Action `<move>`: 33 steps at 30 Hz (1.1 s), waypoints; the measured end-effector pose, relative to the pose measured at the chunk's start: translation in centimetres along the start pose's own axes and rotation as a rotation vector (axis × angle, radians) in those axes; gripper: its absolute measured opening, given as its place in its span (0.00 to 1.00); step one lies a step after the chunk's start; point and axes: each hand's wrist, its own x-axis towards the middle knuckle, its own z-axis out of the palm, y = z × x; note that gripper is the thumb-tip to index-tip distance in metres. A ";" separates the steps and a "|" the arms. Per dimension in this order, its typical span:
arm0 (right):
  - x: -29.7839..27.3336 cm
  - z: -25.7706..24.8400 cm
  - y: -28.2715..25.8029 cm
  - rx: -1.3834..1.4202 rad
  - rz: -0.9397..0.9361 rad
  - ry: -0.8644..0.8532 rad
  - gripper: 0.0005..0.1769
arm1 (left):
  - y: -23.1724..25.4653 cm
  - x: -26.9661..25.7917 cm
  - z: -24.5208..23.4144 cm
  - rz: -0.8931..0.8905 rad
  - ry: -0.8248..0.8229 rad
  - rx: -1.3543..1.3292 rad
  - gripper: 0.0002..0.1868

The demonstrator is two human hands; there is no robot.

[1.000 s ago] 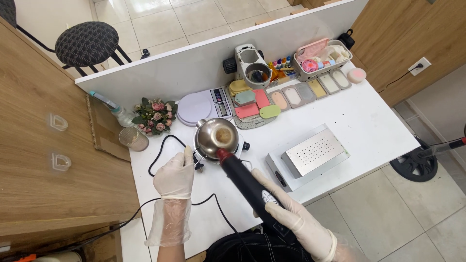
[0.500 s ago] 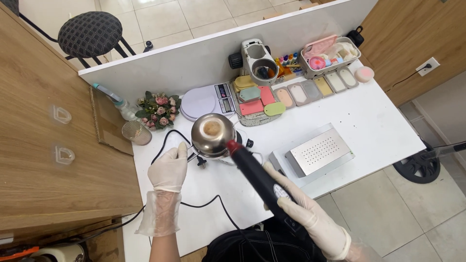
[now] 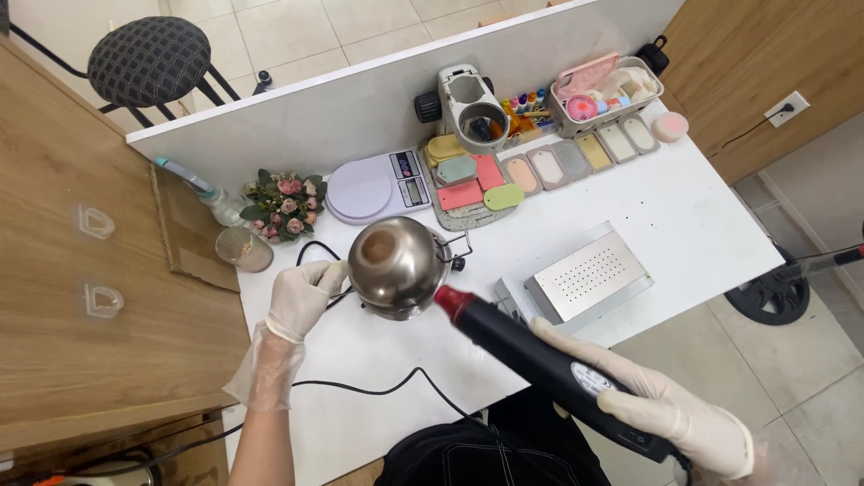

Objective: Cleaning a stainless steel candle melting pitcher and a silicone mold using a heat gun and paper towels.

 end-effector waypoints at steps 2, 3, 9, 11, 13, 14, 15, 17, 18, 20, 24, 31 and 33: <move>-0.4 -0.4 -0.8 -0.106 -0.047 -0.068 0.46 | 0.1 0.4 -0.4 0.006 -0.026 -0.008 0.23; -0.5 -0.6 -0.8 -0.025 -0.012 -0.060 0.46 | 0.0 0.5 -0.7 0.009 -0.047 -0.018 0.24; -0.5 -0.7 -1.8 -0.107 0.060 -0.047 0.46 | 1.9 0.1 -1.8 0.036 -0.078 0.013 0.28; -0.3 -0.4 -1.8 -0.169 0.002 -0.105 0.44 | 2.0 -0.2 -2.0 0.046 -0.070 0.042 0.29; -0.3 -0.6 -1.7 -0.084 0.144 0.020 0.46 | 2.4 -0.3 -2.0 0.092 -0.057 0.090 0.29; -0.3 -0.7 -1.7 -0.085 0.144 0.017 0.46 | 2.4 -0.3 -2.0 0.091 -0.055 0.090 0.29; -0.3 -0.7 -1.8 -0.146 0.124 -0.029 0.45 | 2.5 -0.3 -2.1 0.094 -0.050 0.096 0.29; -0.1 -0.8 -1.9 -0.210 0.104 -0.080 0.45 | 2.5 -0.3 -2.2 0.093 -0.040 0.103 0.29; -0.1 -0.8 -1.8 -0.161 0.145 -0.066 0.45 | 2.5 -0.4 -2.3 0.094 -0.038 0.103 0.29; -0.1 -0.8 -1.9 -0.112 0.186 -0.052 0.45 | 2.5 -0.4 -2.4 0.094 -0.036 0.104 0.29; -0.1 -0.8 -2.4 -0.209 0.163 -0.094 0.44 | 2.7 -0.4 -2.4 0.073 -0.042 0.147 0.29; 0.3 -0.5 -2.1 -0.203 0.136 -0.029 0.45 | 2.5 -0.5 -2.3 0.106 -0.036 0.246 0.29; 0.1 -0.5 -2.4 -0.173 0.132 -0.078 0.44 | 2.6 -0.4 -2.4 0.115 -0.037 0.247 0.29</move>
